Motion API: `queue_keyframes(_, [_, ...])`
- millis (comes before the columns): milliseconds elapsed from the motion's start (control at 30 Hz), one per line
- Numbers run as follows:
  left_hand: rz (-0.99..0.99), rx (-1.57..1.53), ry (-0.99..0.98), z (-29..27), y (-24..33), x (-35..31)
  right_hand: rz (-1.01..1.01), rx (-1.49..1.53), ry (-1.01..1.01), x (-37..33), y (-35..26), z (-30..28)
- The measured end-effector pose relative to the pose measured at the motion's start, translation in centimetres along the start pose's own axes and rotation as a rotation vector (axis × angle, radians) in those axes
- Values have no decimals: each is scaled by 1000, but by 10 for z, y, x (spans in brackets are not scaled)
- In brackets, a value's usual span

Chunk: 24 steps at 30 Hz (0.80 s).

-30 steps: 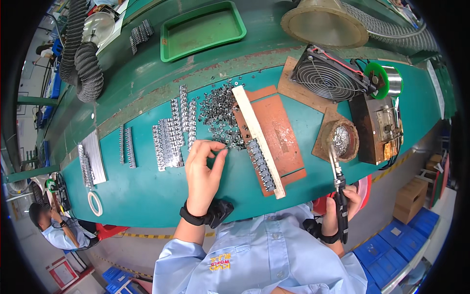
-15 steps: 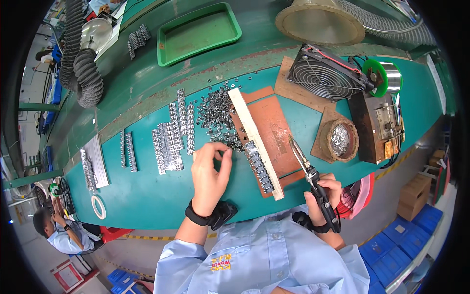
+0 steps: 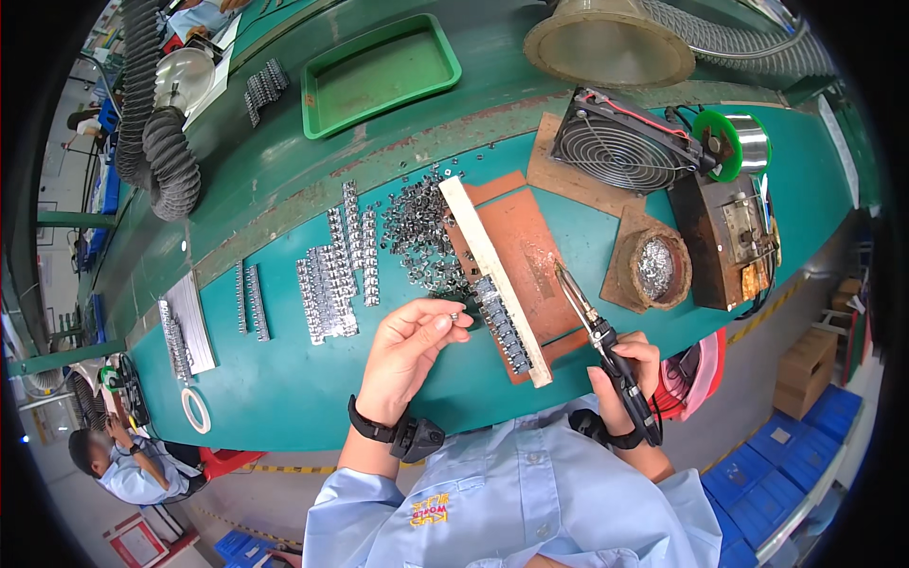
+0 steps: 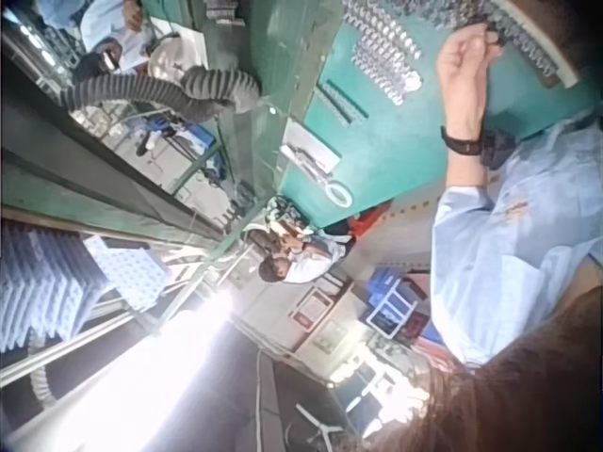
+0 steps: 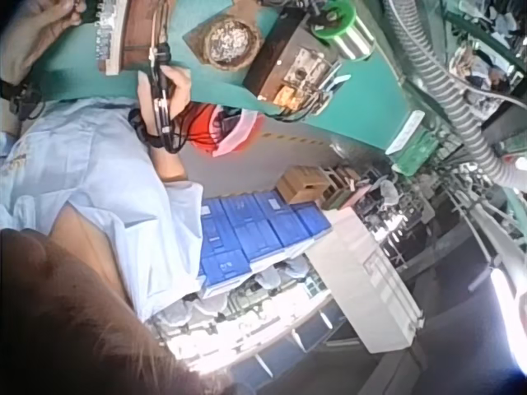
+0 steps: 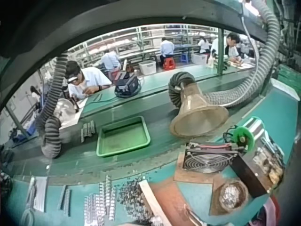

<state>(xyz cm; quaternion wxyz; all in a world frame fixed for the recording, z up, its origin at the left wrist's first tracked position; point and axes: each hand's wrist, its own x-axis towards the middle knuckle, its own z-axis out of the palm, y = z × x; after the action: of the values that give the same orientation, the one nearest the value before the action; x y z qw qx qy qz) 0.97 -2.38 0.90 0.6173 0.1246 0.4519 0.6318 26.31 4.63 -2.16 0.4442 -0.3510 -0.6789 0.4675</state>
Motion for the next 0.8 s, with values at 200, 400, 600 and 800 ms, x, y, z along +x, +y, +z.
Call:
queue_keyframes(200, [-17, 16, -51, -2, -3, -1, 16, -12, -31, -1, -1, 0])
queue_keyframes(400, [-62, 275, -4, 0, -4, -2, -10, -27, -37, -1, 2, -1])
queue_keyframes(600, [-86, 317, -17, 9, -12, 2, -78, -35, 35, 3, 4, 0])
queue_keyframes(800, [-109, 278, -61, 12, -15, 2, -107, -44, 30, 4, 6, 0])
